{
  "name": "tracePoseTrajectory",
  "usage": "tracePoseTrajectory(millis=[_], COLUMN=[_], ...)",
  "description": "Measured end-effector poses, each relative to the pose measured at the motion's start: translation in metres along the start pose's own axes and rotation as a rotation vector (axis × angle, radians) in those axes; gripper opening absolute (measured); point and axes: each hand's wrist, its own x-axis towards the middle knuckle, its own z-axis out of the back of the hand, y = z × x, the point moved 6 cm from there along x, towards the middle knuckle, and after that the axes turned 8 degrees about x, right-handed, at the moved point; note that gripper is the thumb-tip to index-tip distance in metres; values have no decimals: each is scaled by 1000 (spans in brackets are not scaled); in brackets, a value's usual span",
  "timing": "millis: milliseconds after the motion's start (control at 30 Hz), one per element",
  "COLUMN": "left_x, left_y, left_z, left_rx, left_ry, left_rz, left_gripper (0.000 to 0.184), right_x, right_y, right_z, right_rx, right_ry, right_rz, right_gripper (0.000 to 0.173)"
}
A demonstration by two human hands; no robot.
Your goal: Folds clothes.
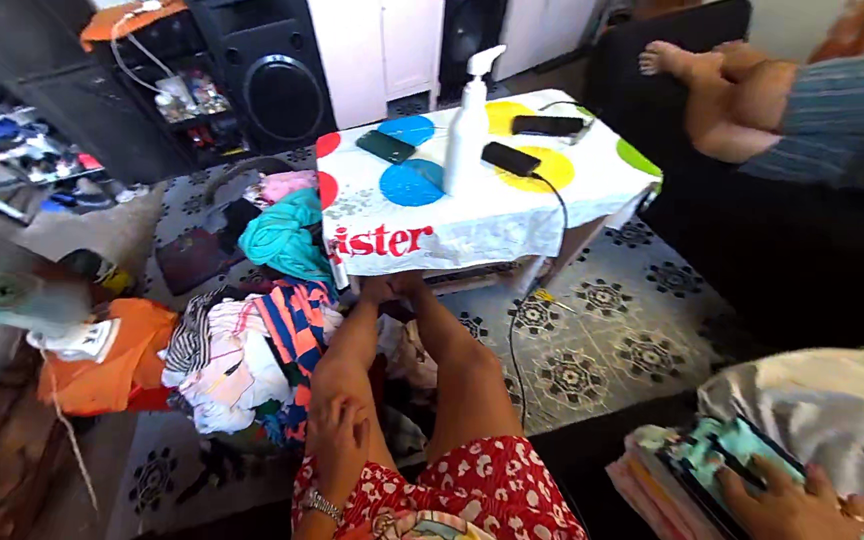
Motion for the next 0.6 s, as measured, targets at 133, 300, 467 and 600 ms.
tracePoseTrajectory(millis=[133, 300, 467, 600], left_x=[2, 4, 6, 17], left_y=[1, -3, 3, 32], left_z=[3, 5, 4, 4], left_rx=[-24, -87, -160, -482], left_ry=[1, -11, -12, -100], left_rz=[11, 22, 33, 127], left_gripper=[23, 23, 22, 23], right_x=[2, -14, -6, 6], right_y=[108, 240, 295, 306], right_z=[-17, -103, -195, -215], right_rx=[82, 160, -113, -294], right_ry=[-59, 224, 594, 571], right_rz=[472, 793, 671, 635], right_gripper=[43, 38, 52, 51])
